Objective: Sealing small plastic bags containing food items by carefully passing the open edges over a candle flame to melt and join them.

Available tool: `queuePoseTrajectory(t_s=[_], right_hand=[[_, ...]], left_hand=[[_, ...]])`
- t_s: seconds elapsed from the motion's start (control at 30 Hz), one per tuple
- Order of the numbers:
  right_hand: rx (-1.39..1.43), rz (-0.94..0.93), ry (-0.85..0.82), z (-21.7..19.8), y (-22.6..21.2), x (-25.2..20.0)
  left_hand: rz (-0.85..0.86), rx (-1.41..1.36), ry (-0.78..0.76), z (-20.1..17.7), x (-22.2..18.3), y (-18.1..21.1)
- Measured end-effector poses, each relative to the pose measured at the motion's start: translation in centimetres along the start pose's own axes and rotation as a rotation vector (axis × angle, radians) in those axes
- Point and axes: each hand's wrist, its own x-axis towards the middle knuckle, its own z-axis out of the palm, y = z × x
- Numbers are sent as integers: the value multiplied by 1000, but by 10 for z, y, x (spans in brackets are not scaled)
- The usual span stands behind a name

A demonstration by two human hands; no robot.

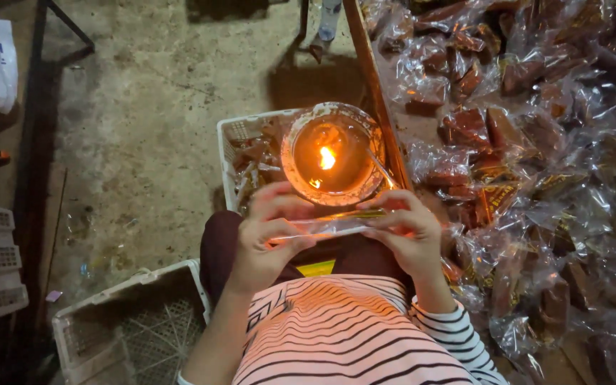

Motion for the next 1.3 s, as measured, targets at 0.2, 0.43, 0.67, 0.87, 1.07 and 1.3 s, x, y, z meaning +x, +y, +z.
queuePoseTrajectory(t_s=[0.2, 0.43, 0.67, 0.87, 1.07, 1.3], right_hand=[[226, 76, 123, -13, -15, 10], [-42, 17, -84, -26, -14, 32], [82, -206, -416, 5, 5, 2], [-24, -550, -146, 44, 85, -54], [-106, -30, 160, 78, 148, -71], [354, 765, 268, 76, 162, -1]], left_hand=[[-603, -835, 119, 27, -30, -8], [-1027, -1142, -350, 42, -77, -14], [-956, -935, -480, 28, -20, 18], [-1055, -1019, -346, 53, -53, 2], [-1007, -725, -372, 51, -60, 7], [-1053, -679, -732, 50, -70, 16]])
